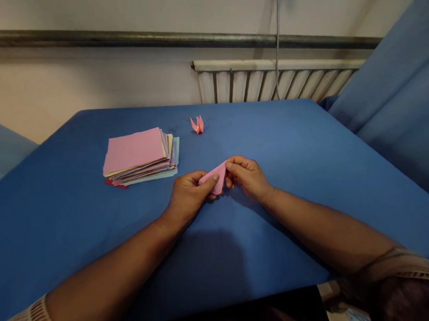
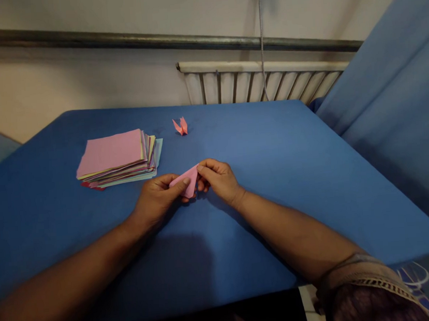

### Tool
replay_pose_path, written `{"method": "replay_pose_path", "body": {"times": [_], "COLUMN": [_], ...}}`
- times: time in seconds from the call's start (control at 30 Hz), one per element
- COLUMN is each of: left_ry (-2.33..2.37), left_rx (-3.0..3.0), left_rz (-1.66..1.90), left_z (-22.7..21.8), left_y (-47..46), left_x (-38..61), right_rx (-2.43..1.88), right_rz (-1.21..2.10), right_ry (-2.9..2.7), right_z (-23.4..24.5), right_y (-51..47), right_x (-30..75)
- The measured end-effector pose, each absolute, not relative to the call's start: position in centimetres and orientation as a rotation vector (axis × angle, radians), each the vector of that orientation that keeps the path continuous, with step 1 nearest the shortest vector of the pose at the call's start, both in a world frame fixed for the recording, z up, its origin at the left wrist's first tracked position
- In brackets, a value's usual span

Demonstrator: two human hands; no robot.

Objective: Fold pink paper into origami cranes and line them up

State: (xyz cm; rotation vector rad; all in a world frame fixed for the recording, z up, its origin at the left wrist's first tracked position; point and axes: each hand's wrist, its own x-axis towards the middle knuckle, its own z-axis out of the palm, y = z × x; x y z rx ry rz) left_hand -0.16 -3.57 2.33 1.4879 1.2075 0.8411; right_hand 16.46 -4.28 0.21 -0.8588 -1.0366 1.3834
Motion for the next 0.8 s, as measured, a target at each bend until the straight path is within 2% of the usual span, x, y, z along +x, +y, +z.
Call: {"method": "replay_pose_path", "body": {"times": [0.4, 0.8], "left_ry": [1.343, 1.241], "left_rx": [1.755, 1.422], "left_rz": [0.826, 0.795], "left_z": [2.96, 2.14], "left_y": [-4.21, -3.62], "left_x": [-0.07, 0.11], "right_rx": [-1.014, -0.888], "right_rz": [1.248, 1.376], "right_ry": [-1.071, -0.977], "right_z": [0.76, 0.06], "right_y": [-4.72, -4.12], "right_x": [15.9, 16.35]}}
